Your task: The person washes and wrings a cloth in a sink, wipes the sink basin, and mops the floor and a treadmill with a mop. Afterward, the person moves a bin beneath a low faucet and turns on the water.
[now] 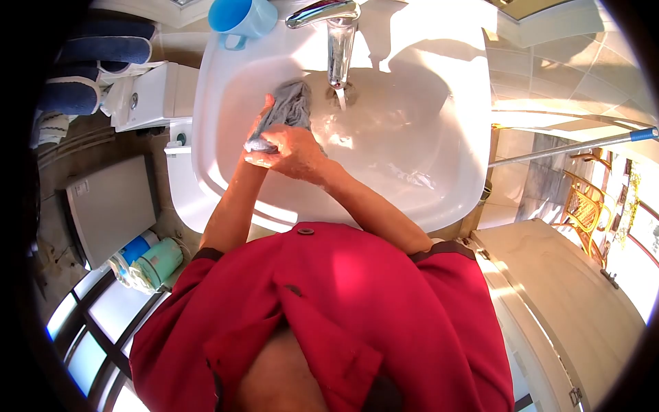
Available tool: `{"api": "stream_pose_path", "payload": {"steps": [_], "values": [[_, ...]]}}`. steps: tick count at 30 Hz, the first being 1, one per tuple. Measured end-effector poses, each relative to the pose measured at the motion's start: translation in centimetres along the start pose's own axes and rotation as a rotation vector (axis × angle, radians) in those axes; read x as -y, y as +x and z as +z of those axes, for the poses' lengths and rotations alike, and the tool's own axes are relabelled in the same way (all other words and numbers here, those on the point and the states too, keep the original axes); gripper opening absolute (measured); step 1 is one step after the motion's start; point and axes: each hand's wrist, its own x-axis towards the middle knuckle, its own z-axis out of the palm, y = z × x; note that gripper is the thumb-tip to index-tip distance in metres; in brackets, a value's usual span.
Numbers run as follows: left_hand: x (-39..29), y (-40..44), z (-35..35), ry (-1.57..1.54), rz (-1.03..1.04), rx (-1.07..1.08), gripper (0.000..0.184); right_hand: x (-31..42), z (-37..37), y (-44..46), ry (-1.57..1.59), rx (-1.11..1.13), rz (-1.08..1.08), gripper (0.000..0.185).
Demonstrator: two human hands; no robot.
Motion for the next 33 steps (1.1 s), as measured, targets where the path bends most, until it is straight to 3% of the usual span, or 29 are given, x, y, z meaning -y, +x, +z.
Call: {"api": "stream_pose_path", "payload": {"steps": [1,3,5,6,7,8,10,11,12,13,14,16,17,19,20,21,23,24,25,26,27,28,31,33], "values": [[0.6,-0.2,0.8,0.015,0.022,-0.040,0.055,1.5,0.4,0.3,-0.147,-0.064,-0.058,0.023],[2.4,-0.8,3.2,0.034,0.080,-0.116,0.050,-2.1,0.9,2.9,-0.209,-0.319,-0.175,0.033],[3.7,-3.6,6.5,0.236,0.162,-0.259,0.042,-5.1,-2.5,4.7,-0.146,-0.583,0.021,0.030],[3.8,-3.8,6.8,0.383,0.088,-0.262,0.041,-8.6,-3.4,4.4,0.300,-0.628,0.274,0.031],[3.3,-3.7,7.1,0.529,0.020,-0.258,0.041,-10.2,-5.1,3.4,-0.168,-0.635,0.332,0.033],[1.9,-3.9,8.3,0.658,-0.025,-0.228,0.048,-11.4,-6.0,2.4,-0.427,-0.627,0.389,0.033],[1.1,-4.4,7.1,0.610,0.078,-0.158,0.050,-14.5,-8.1,-0.4,-0.740,-0.514,0.283,0.029],[0.8,-4.8,6.1,0.591,0.124,-0.125,0.050,-14.4,-8.5,-1.2,-0.748,-0.545,0.282,0.031],[0.5,-4.2,4.9,0.585,0.144,-0.270,0.056,-13.8,-8.9,-1.7,-0.757,-0.582,0.280,0.034],[0.4,-3.8,3.8,0.528,0.118,-0.273,0.058,-13.4,-9.1,-1.9,-0.769,-0.622,0.273,0.038],[0.6,-3.5,2.8,0.472,0.088,-0.274,0.060,-12.6,-7.9,-1.6,-0.692,-0.668,0.142,0.050],[1.0,-2.7,3.1,0.398,-0.044,-0.274,0.075,-11.6,-4.9,0.0,-0.240,-0.400,0.361,0.051],[0.7,-2.6,4.0,0.335,-0.103,-0.160,0.071,-11.8,-4.3,1.1,0.034,-0.162,0.385,0.049],[0.9,-0.2,2.0,0.115,0.128,-0.136,0.063,-5.7,-3.2,0.7,0.340,-0.001,0.323,0.045],[0.4,0.2,1.4,0.064,0.044,-0.106,0.057,-3.8,-2.0,0.4,0.306,0.003,0.211,0.038],[-0.1,-0.8,1.5,-0.004,0.001,0.164,0.048,-2.3,-0.9,0.4,0.087,-0.061,-0.082,0.033],[2.0,-0.6,0.4,0.517,0.399,0.174,0.045,0.5,0.4,0.9,-0.115,-0.138,-0.240,0.032],[3.4,-0.4,0.6,0.772,0.602,0.182,0.044,-0.3,0.1,1.7,-0.165,-0.277,-0.200,0.030],[3.4,-0.9,3.3,0.802,0.495,-0.003,0.039,-2.1,-0.6,3.8,-0.218,-0.418,-0.168,0.029],[3.4,-1.4,5.9,0.811,0.376,-0.176,0.034,-6.3,-1.9,6.3,-0.045,-0.520,-0.007,0.028],[3.8,-2.5,6.7,0.028,0.145,-0.242,0.031,-10.1,-2.8,6.8,0.142,-0.608,0.171,0.028],[2.9,-3.1,7.9,0.333,0.163,-0.268,0.031,-11.4,-3.7,4.6,-0.092,-0.637,0.209,0.028],[-0.5,-3.9,9.2,0.431,0.202,-0.170,0.030,-13.1,-7.4,0.5,-0.600,-0.603,0.343,0.033],[-1.1,-3.4,6.0,0.583,0.176,-0.254,0.033,-12.1,-9.6,-2.0,-0.749,-0.619,0.298,0.036]]}}
